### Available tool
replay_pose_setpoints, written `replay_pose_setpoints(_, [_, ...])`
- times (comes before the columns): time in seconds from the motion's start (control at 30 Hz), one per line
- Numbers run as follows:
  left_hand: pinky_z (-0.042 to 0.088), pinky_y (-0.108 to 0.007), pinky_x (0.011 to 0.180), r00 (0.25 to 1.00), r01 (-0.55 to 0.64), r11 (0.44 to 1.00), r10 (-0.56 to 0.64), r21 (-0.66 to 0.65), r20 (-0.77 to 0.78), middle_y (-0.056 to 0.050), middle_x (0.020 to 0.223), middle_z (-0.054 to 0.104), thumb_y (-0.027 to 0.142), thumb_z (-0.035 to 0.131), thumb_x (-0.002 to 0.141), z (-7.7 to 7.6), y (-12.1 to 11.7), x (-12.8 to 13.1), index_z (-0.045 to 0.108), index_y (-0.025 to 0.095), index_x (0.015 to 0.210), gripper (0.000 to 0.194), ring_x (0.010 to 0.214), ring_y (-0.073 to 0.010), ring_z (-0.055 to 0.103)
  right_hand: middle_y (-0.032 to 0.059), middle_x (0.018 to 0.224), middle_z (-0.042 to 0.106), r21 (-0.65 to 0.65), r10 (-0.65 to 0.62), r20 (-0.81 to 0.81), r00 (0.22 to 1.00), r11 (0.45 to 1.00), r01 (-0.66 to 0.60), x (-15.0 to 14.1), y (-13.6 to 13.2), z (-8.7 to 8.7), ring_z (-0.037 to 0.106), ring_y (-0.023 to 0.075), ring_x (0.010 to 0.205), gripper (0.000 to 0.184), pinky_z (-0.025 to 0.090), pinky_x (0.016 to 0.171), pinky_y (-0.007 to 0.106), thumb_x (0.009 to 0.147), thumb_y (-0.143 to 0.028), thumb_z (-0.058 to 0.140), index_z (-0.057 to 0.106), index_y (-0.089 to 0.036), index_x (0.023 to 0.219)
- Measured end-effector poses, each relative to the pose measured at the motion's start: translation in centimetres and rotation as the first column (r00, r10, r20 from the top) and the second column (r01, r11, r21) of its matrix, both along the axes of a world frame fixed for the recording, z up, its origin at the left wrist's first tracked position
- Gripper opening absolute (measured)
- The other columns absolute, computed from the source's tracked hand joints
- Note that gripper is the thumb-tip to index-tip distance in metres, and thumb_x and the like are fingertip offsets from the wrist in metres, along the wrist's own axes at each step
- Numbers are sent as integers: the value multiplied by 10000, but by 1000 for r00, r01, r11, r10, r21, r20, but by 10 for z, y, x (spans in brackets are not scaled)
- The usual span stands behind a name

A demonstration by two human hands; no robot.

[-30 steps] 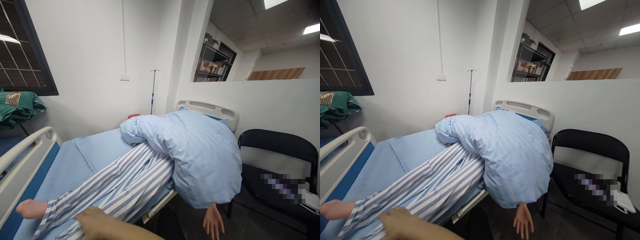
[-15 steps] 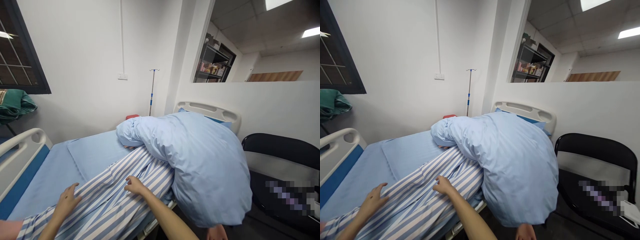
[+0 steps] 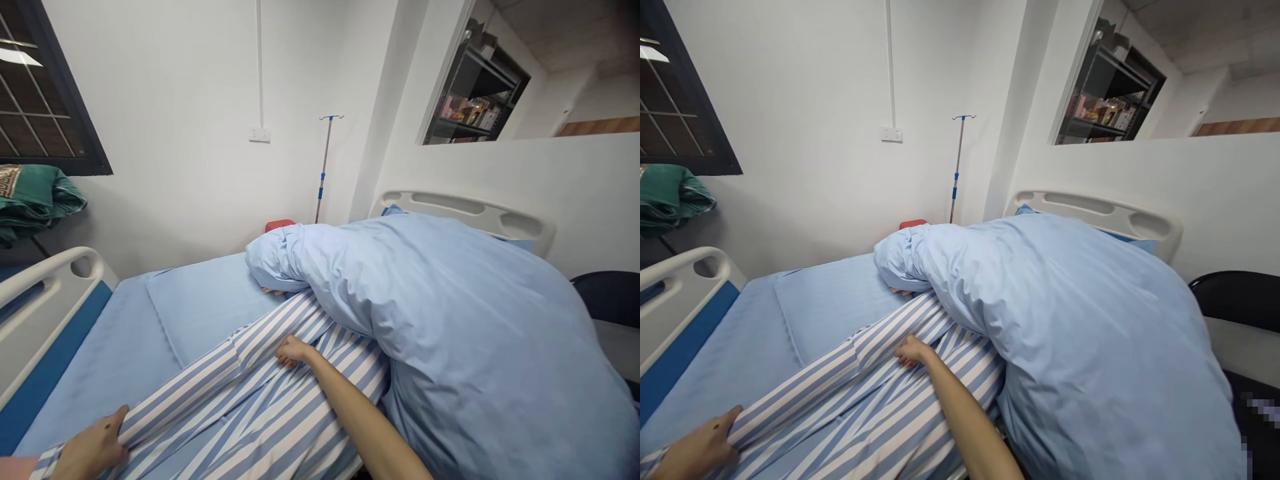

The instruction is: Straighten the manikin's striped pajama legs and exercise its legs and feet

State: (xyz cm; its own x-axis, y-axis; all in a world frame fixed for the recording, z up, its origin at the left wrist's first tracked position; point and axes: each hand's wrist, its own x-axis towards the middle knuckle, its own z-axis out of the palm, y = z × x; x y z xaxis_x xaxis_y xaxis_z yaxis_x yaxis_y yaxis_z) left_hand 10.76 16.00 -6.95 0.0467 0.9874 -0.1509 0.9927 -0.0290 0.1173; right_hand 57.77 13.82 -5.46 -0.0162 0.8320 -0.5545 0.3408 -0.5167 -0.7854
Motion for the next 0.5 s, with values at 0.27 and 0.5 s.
replay_pose_setpoints(0.27, [374, -336, 645, 958, 129, 989, -143, -73, -247, -125, 1010, 657, 277, 507, 576, 102, 22, 9, 581, 217, 1029, 463, 887, -327, 593, 127, 619, 649, -202, 157, -147, 976, 962, -185, 7, 13, 7, 632, 188, 583, 85, 479, 482, 241, 643, -169, 642, 590, -102, 639])
replay_pose_setpoints(0.5, [350, -323, 610, 935, 154, 988, -152, -19, -322, -121, 935, 657, 329, 514, 596, 161, 17, 33, 574, 192, 1044, 472, 796, -296, 587, 145, 933, 647, -41, -18, -316, 949, 999, 6, 6, 17, -6, 647, 164, 683, 267, 495, 581, 252, 652, -186, 656, 608, -111, 904])
